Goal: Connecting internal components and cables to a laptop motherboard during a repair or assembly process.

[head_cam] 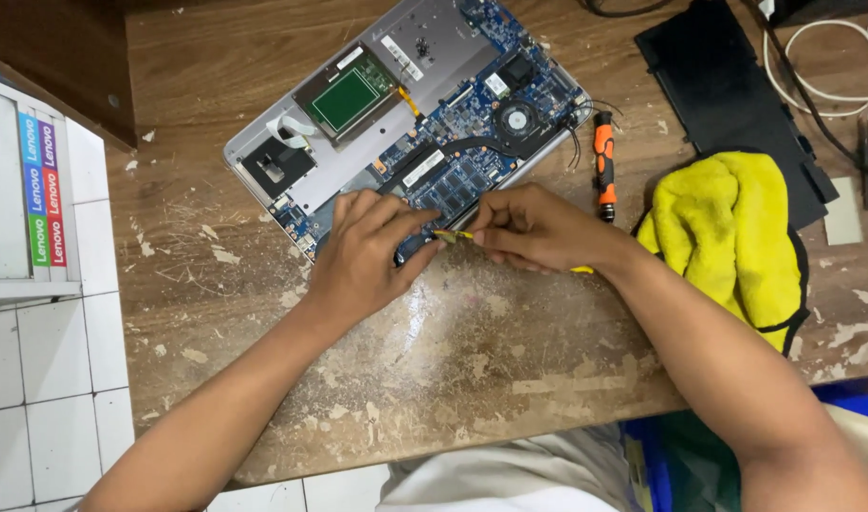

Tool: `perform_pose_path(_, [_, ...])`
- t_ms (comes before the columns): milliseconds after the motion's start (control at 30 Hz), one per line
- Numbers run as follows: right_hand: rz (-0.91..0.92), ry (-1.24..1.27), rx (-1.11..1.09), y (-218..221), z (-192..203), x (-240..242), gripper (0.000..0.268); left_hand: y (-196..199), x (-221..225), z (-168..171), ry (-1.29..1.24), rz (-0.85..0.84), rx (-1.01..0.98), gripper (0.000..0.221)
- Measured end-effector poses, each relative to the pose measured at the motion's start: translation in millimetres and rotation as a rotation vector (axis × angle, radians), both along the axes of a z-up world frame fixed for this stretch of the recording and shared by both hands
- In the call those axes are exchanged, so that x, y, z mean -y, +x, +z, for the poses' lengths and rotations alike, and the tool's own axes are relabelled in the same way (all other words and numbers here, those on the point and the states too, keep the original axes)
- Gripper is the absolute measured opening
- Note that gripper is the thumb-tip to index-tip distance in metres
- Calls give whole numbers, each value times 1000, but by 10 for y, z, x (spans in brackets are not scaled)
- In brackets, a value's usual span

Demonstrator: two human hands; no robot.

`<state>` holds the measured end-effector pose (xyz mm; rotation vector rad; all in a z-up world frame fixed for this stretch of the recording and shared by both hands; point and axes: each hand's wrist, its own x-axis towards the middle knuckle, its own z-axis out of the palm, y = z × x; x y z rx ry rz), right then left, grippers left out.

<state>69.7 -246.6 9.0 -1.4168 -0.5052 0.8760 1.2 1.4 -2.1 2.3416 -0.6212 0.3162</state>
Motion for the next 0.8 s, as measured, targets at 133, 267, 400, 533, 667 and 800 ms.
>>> perform_pose_path(133, [-57,18,-26,5,-61,21,7,-24,10,-12,-2,6,11,26])
perform_pose_path(267, [-19,2,21,24,2,-26,7,20,-2,-5,-14,0,34,26])
perform_pose_path(400, [1,-10,-21,-36,56,-11,6,-48,2,-8,-11,-3,23,25])
perform_pose_path(533, [-35,-21,-2,-19,66,-53,7,1,-5,-38,-12,-10,53,25])
perform_pose_path(667, [1,-35,-6,-10,111,-37,8,-12,-2,-12,0,-7,59,23])
perform_pose_path(800, [-16,-34,11,-7,112,-40,7,-15,-9,-34,-12,-14,41,24])
